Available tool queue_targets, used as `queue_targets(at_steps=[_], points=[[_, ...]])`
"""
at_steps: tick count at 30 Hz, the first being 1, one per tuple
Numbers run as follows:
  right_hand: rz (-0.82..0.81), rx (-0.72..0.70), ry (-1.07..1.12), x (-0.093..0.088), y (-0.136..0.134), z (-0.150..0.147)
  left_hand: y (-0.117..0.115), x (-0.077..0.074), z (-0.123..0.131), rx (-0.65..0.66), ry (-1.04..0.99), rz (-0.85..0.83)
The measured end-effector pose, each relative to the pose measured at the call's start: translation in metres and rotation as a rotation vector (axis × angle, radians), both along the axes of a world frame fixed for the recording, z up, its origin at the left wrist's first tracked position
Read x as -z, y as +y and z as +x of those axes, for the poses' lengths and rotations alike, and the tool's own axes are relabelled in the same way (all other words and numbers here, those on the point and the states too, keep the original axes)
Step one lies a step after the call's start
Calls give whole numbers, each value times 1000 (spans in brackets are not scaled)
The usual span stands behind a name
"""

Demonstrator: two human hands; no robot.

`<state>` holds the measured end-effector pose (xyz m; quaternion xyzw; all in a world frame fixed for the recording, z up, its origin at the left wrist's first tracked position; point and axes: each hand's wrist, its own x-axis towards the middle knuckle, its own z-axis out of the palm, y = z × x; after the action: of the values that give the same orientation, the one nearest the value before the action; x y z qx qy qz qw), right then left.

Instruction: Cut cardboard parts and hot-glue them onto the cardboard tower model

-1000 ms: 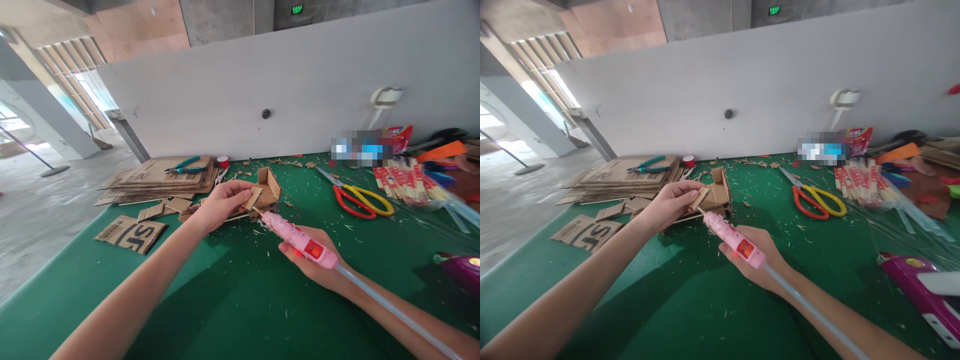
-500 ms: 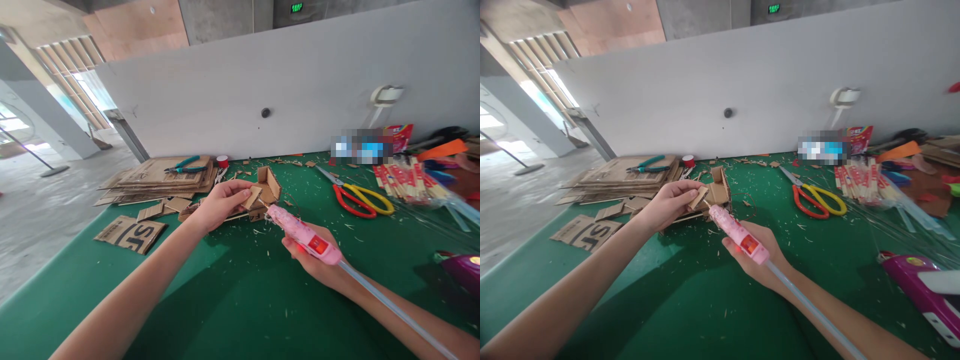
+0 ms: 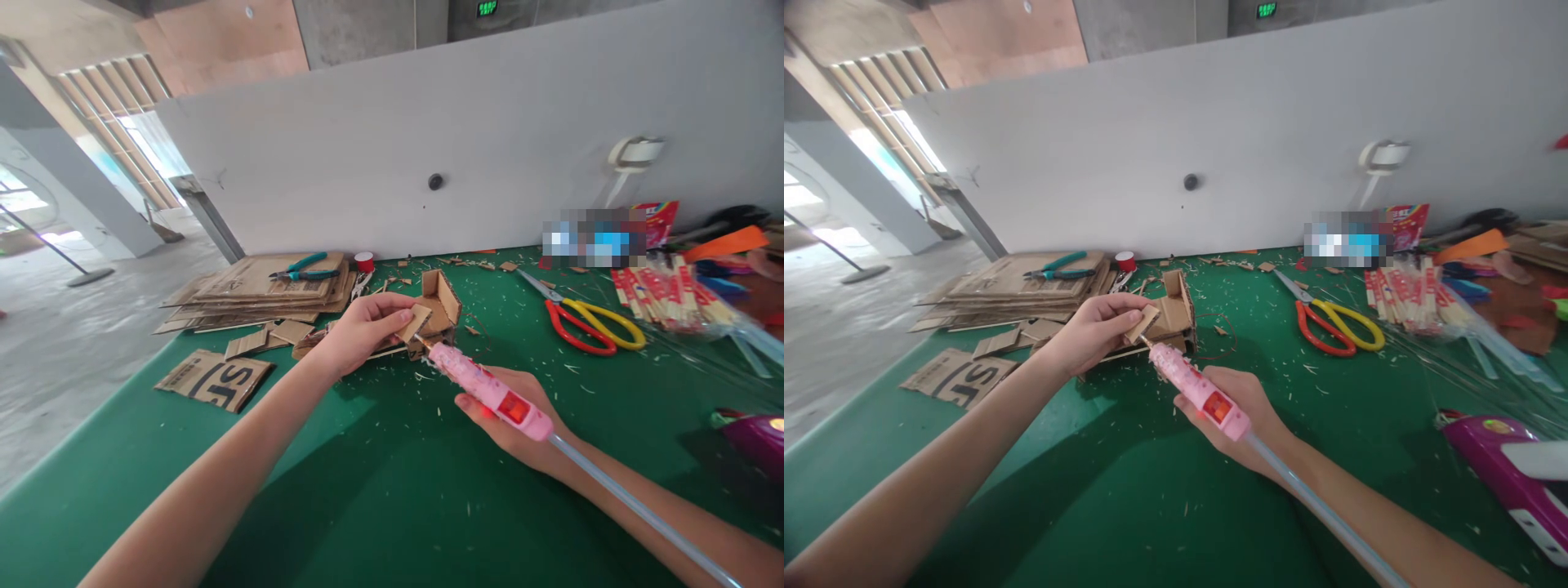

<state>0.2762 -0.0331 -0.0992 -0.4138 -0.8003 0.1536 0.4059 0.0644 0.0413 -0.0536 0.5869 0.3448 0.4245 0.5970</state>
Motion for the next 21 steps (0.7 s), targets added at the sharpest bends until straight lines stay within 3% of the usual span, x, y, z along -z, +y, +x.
queue_targets(at_steps=[5, 11, 17, 21], points=[[-74, 120, 73, 1, -2, 1, -1, -1, 0, 1, 15, 2], [-6, 10, 39, 1, 0, 0, 0, 0, -1, 7, 20, 14], [-103, 85, 150, 3, 0, 1, 2, 1, -2, 18, 14, -8], [-73, 76, 138, 4, 1, 2, 2, 2, -2, 27, 11, -8]])
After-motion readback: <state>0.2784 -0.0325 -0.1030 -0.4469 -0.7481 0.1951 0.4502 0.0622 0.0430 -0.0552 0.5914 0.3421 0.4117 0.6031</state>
